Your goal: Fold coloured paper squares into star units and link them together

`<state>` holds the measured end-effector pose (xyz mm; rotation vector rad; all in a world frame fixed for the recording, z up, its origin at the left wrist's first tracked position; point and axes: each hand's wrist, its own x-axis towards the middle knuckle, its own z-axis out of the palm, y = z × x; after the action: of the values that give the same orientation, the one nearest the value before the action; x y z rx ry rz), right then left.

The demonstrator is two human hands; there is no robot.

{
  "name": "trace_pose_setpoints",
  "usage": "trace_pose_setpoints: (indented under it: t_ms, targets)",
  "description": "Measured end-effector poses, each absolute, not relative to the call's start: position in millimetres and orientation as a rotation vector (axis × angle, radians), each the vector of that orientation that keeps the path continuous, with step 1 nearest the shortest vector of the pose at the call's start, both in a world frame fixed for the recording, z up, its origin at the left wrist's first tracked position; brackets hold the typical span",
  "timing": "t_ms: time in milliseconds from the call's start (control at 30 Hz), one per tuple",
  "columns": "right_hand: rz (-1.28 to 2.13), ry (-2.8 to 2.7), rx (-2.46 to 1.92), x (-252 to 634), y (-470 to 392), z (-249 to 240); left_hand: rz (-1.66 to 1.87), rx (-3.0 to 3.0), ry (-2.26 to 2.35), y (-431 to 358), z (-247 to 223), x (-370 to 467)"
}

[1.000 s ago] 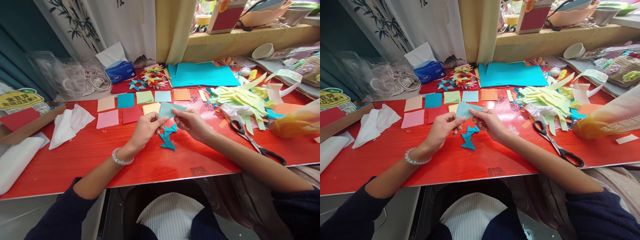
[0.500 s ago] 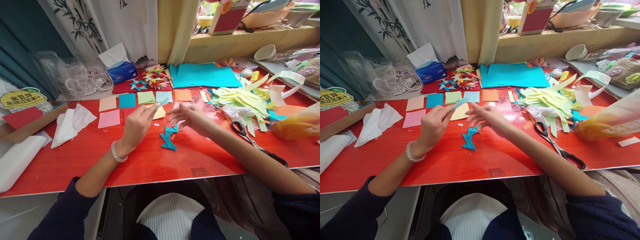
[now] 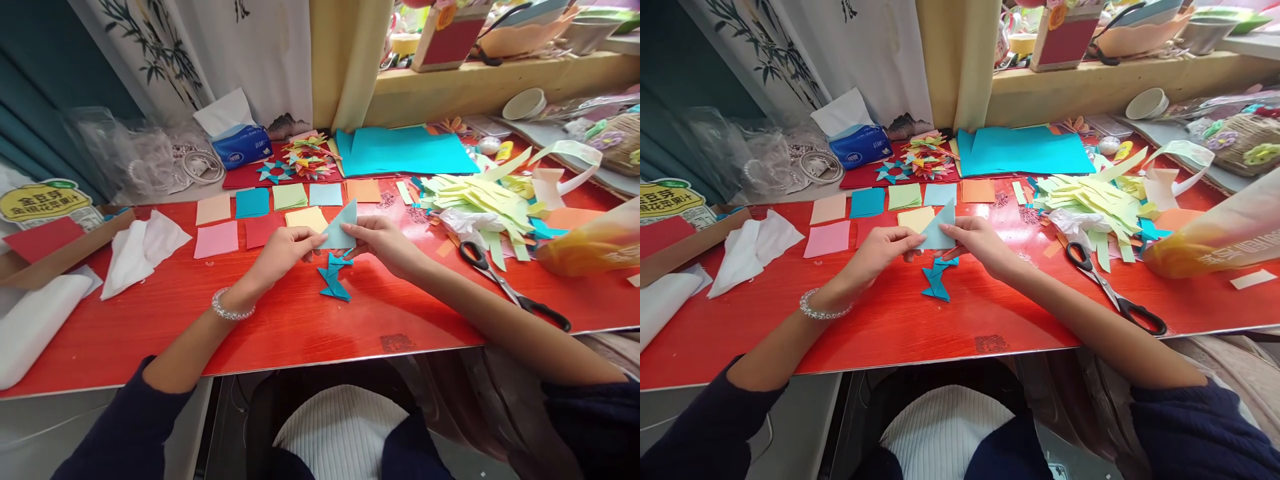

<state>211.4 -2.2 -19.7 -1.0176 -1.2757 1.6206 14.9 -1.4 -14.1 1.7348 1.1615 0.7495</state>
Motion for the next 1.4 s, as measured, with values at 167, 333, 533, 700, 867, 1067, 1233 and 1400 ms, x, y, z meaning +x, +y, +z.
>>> trace_pose_setpoints:
  t_ms: [167, 333, 533, 700, 867, 1067, 1233, 1400]
  targets:
    - [1.611, -1.310, -1.030, 211.6, -1.5, -19.2, 0.807, 1.585, 1.115, -0.4, -16.3, 14.7]
    - [1.625, -1.326, -1.013, 212.8, -1.3, -20.8, 0.704, 1.575, 1.103, -3.3, -9.2, 14.7]
    - [1.471, -1.337, -1.025, 216.4, 1.0, -17.5, 0.583, 1.634, 1.170, -2.5, -2.2, 11.7]
    - [1.461, -1.396, -1.040, 216.2, -1.2, -14.6, 0.612, 1.794, 1.119, -3.4, -2.2, 13.5]
    - [1.468, -1.533, -1.078, 208.9, -9.0, -14.3, 0.696, 1.723, 1.101, -8.0, -6.4, 18.4]
    - [1.393, -1.533, -1.067, 206.3, -12.4, -14.5, 0.681, 1.769, 1.105, -12.8, -5.5, 21.6]
    - [1.435, -1.532, -1.097, 203.9, -15.8, -14.6, 0.669, 1.794, 1.143, -15.8, -5.6, 23.7]
    - [1.433, -1.470, -1.136, 212.7, -3.4, -17.1, 0.652, 1.705, 1.113, -12.4, -6.0, 21.5]
